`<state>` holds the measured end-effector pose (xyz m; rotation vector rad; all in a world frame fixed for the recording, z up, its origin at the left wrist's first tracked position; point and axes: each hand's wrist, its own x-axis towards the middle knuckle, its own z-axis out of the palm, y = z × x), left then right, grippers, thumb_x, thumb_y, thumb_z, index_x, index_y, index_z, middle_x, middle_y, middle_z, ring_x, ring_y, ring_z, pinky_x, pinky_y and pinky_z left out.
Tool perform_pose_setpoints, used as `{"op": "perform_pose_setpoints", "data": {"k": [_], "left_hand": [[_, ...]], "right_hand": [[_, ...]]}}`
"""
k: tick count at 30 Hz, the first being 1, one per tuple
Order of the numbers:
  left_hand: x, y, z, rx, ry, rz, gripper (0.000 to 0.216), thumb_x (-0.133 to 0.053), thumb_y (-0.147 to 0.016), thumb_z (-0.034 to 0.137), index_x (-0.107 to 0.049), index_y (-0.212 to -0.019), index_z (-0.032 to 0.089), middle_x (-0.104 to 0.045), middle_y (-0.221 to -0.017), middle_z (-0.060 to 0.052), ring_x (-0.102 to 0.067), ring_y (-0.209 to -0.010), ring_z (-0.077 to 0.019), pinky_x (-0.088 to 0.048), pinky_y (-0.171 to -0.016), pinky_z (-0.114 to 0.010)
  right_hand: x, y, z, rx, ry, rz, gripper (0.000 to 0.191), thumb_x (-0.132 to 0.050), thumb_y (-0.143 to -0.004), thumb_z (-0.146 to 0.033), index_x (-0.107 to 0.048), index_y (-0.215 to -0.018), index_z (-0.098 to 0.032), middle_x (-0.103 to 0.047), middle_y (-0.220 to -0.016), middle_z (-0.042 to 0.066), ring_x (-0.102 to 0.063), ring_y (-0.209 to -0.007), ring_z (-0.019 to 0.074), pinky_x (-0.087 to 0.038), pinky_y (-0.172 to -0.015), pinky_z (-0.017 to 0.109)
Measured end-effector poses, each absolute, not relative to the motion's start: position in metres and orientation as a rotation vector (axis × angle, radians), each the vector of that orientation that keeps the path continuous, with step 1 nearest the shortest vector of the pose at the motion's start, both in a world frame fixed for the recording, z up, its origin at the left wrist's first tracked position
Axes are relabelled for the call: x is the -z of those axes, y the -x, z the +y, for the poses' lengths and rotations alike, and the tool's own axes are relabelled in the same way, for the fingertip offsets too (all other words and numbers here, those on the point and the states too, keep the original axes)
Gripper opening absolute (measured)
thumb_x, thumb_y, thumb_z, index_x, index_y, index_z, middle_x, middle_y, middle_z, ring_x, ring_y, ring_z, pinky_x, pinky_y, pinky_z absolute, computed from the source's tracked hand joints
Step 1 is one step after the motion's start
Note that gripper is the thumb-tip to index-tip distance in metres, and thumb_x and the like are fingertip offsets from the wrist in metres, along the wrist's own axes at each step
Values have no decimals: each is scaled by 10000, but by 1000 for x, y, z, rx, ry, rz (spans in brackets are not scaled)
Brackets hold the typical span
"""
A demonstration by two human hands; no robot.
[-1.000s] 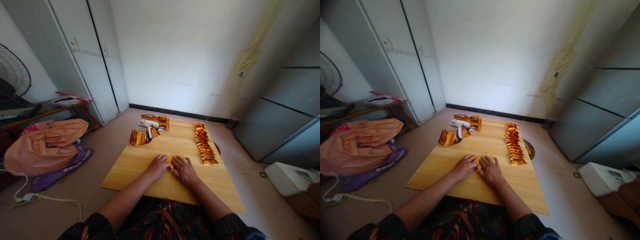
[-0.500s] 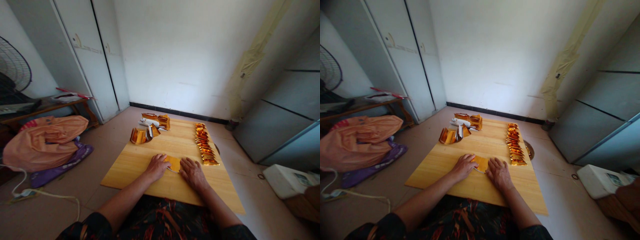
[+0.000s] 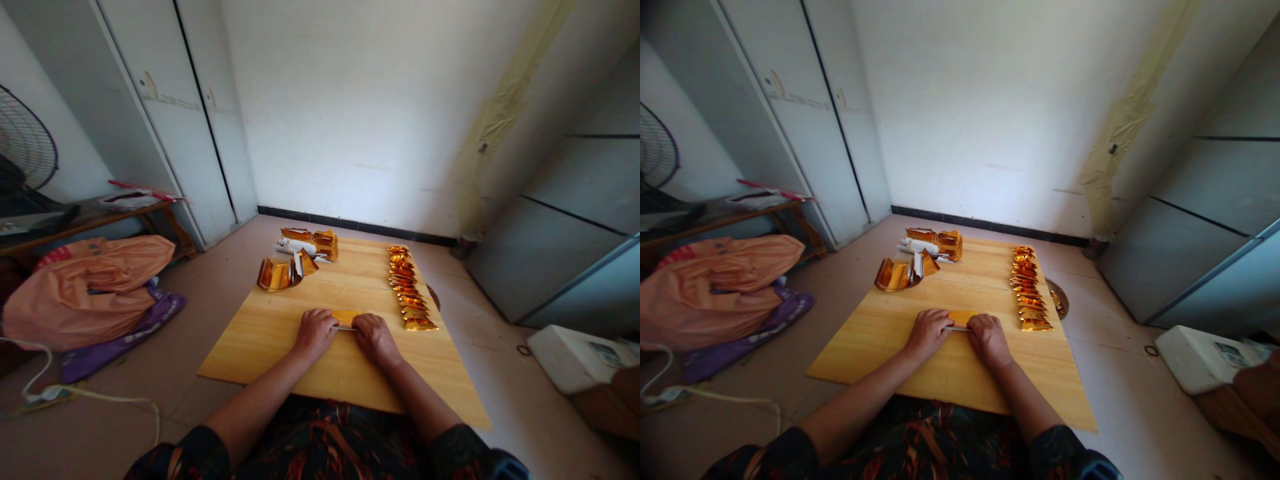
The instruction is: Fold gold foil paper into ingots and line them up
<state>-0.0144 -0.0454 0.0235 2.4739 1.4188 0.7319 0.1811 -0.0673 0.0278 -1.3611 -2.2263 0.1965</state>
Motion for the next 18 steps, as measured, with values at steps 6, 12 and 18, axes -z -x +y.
{"op": "perform_pose_setpoints", "data": {"k": [6,12,18], "left_hand": [[-28,21,-39,-710,-2303,1493,150,-572,-804,224,-721,-814,235,-700,-1062,-19,-605,-1010,-189,-406,-900,-328],[-32,22,-30,-702,-2233,1533,195,-533,-845,268,-717,-804,215,-718,-980,-13,-609,-957,-165,-405,-870,-282],[-35,15,-22,-609,-2232,1721,245,-537,-853,335,-683,-726,186,-674,-821,-36,-578,-835,-159,-383,-748,-265]], "right_hand": [[-25,-188,-54,-505,1398,-1956,207,-489,-853,-284,-680,-837,-204,-698,-830,34,-625,-808,170,-459,-761,271],[-24,-174,-40,-519,1665,-1760,252,-470,-874,-293,-672,-1009,-228,-707,-983,25,-642,-901,168,-466,-812,259],[-28,-157,-40,-104,1974,-1900,320,-436,-929,-280,-551,-1214,-190,-688,-970,85,-610,-919,188,-406,-786,273]]}}
